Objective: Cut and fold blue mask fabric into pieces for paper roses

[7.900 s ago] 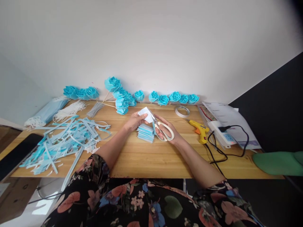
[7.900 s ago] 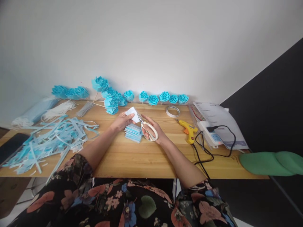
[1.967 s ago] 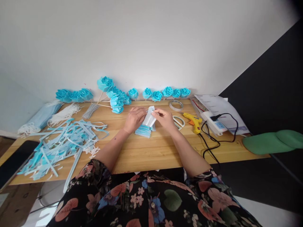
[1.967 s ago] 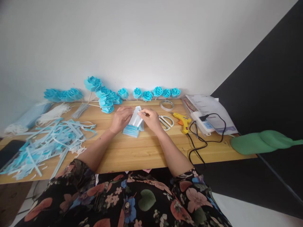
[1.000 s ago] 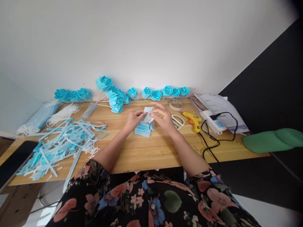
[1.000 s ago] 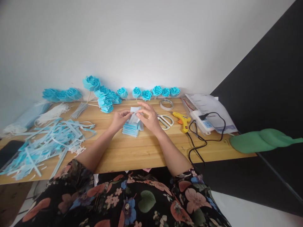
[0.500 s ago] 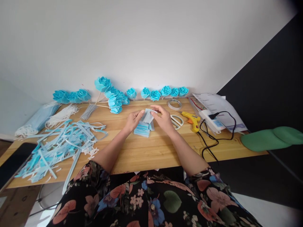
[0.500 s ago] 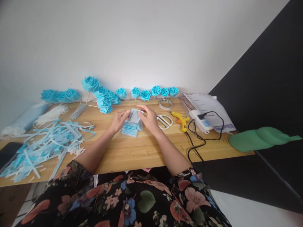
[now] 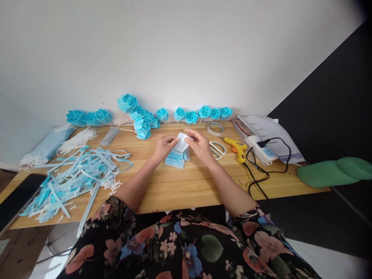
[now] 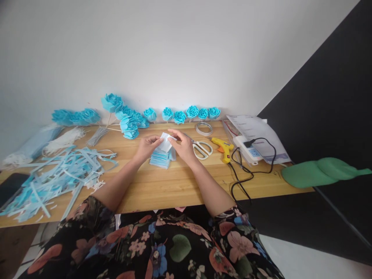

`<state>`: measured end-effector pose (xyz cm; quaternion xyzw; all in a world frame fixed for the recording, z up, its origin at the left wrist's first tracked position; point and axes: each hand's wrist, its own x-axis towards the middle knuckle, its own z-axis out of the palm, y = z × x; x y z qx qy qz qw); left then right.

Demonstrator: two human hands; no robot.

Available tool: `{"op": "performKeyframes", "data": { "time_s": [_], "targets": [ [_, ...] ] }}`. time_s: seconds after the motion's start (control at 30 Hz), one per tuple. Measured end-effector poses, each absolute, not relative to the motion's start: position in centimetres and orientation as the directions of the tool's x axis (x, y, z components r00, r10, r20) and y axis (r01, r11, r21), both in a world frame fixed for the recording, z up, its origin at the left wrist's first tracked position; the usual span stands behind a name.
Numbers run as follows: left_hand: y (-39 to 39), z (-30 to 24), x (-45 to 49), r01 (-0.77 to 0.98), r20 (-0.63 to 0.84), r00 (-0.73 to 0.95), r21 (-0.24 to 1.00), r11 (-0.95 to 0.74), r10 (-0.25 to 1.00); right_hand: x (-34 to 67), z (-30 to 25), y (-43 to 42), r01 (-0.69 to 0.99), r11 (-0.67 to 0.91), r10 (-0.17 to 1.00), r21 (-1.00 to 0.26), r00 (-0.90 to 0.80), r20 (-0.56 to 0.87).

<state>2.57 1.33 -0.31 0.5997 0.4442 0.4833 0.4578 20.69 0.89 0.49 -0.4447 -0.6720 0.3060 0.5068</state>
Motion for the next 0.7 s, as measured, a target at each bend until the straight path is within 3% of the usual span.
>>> {"op": "performKeyframes", "data": {
  "time_s": [0.37, 0.7],
  "targets": [
    [0.84, 0.32, 2.69, 0.256, 0.222, 0.196, 0.929, -0.268, 0.955, 20.79, 0.52, 0.80, 0.344, 0.427, 0.904, -0.836, -0.133, 0.407],
    [0.95, 0.33, 2.78, 0.048, 0.181, 0.103, 0.981, -0.187, 0.978, 20.66, 0.73, 0.77, 0.296, 0.379, 0.921, -0.877, -0.025, 0.390]
  ]
}}
